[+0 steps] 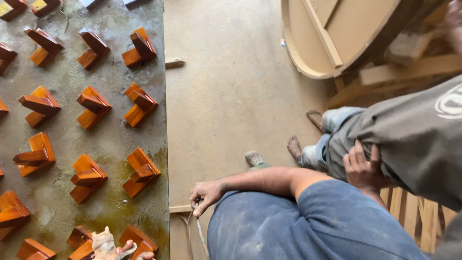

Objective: The person uses a spray gun to apply a finish to multiple small wooden pieces arranged on the floor. They move the spray gun systematically over the pieces to coat them.

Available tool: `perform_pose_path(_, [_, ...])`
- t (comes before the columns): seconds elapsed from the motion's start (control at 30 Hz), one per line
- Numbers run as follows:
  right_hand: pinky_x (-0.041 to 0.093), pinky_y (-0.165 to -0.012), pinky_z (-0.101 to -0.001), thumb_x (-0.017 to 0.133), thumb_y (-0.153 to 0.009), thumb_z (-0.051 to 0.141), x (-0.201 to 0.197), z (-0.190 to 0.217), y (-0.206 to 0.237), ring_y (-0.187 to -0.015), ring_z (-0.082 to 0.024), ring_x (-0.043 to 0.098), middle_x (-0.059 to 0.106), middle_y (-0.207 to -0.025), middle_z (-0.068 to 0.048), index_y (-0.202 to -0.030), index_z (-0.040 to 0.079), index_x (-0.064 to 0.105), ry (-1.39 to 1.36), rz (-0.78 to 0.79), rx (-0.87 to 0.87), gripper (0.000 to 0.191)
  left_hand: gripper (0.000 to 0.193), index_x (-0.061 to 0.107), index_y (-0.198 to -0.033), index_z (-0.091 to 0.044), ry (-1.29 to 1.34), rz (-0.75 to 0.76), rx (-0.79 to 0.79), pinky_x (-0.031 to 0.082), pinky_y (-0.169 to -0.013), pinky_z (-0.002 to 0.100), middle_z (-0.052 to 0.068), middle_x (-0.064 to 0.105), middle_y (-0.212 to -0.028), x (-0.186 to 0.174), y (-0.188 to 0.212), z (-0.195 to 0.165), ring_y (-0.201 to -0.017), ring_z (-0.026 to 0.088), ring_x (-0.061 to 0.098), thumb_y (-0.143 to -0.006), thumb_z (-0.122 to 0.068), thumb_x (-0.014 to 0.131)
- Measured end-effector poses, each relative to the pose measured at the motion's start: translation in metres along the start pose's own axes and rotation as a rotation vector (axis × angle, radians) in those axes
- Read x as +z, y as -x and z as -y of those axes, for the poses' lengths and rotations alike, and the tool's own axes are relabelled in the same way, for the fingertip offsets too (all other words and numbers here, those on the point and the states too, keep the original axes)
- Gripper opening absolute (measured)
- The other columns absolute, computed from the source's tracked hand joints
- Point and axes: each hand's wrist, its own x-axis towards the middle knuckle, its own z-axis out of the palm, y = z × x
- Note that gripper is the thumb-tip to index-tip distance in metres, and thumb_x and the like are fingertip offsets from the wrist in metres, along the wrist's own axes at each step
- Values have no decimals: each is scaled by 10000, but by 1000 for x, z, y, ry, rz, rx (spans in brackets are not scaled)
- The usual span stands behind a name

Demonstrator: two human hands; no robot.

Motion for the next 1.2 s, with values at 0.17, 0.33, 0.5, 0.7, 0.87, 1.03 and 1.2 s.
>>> perform_pose_path(0.17, [534, -774, -424, 697, -770, 736, -15, -7, 0, -926, -291, 664, 690, -936, -122, -924, 87, 780, -26, 122, 4, 672, 719, 418, -1546, -187, -9, -43, 5, 506, -529, 412, 132, 480, -1412, 29, -4, 6, -714, 258, 597, -940, -464, 689])
perform_pose_path(0.33, [541, -768, -429, 693, -782, 736, -35, -19, 20, -917, -291, 690, 712, -929, -130, -898, 82, 776, -66, 230, 81, 670, 705, 413, -1549, -194, 8, -116, -14, 504, -532, 412, 128, 476, -1429, 49, 14, 17, -719, 259, 596, -952, -456, 680])
perform_pose_path(0.5, [546, -812, -419, 707, -762, 736, -43, -29, 26, -961, -280, 686, 724, -962, -118, -902, 88, 791, -104, 223, 29, 668, 690, 407, -1552, -201, 14, -207, -63, 502, -534, 413, 124, 472, -1445, 51, 64, 27, -724, 259, 595, -964, -447, 671])
perform_pose_path(0.7, [552, -813, -412, 718, -794, 697, -36, -31, 21, -948, -274, 704, 738, -937, -116, -913, 90, 790, -127, 350, 4, 623, 673, 400, -1556, -209, 40, -316, -79, 500, -538, 413, 119, 467, -1464, 42, 128, 38, -730, 259, 593, -978, -437, 660])
perform_pose_path(0.87, [544, -758, -413, 761, -842, 587, -26, -20, 3, -873, -286, 704, 721, -875, -124, -907, 62, 762, -200, 411, -58, 528, 659, 394, -1559, -216, 87, -361, -70, 499, -541, 414, 115, 463, -1480, 48, 183, 15, -735, 260, 592, -990, -428, 651])
perform_pose_path(1.03, [540, -825, -412, 777, -877, 530, -27, -12, -28, -980, -281, 682, 712, -986, -131, -982, 51, 762, -248, 478, -128, 490, 636, 464, -1478, 21, 48, -499, 244, 486, -548, 285, 180, 659, -1285, 67, 183, -5, -648, 160, 590, -968, -328, 616])
perform_pose_path(1.2, [448, -1070, -478, 723, -872, 625, -11, 0, -56, -1254, -321, 584, 663, -1226, -133, -1064, 84, 723, -45, 512, -154, 574, 509, 503, -1414, 18, -96, -595, 324, 462, -550, 251, 138, 652, -1268, 35, 208, -60, -650, 130, 582, -1013, -278, 607])
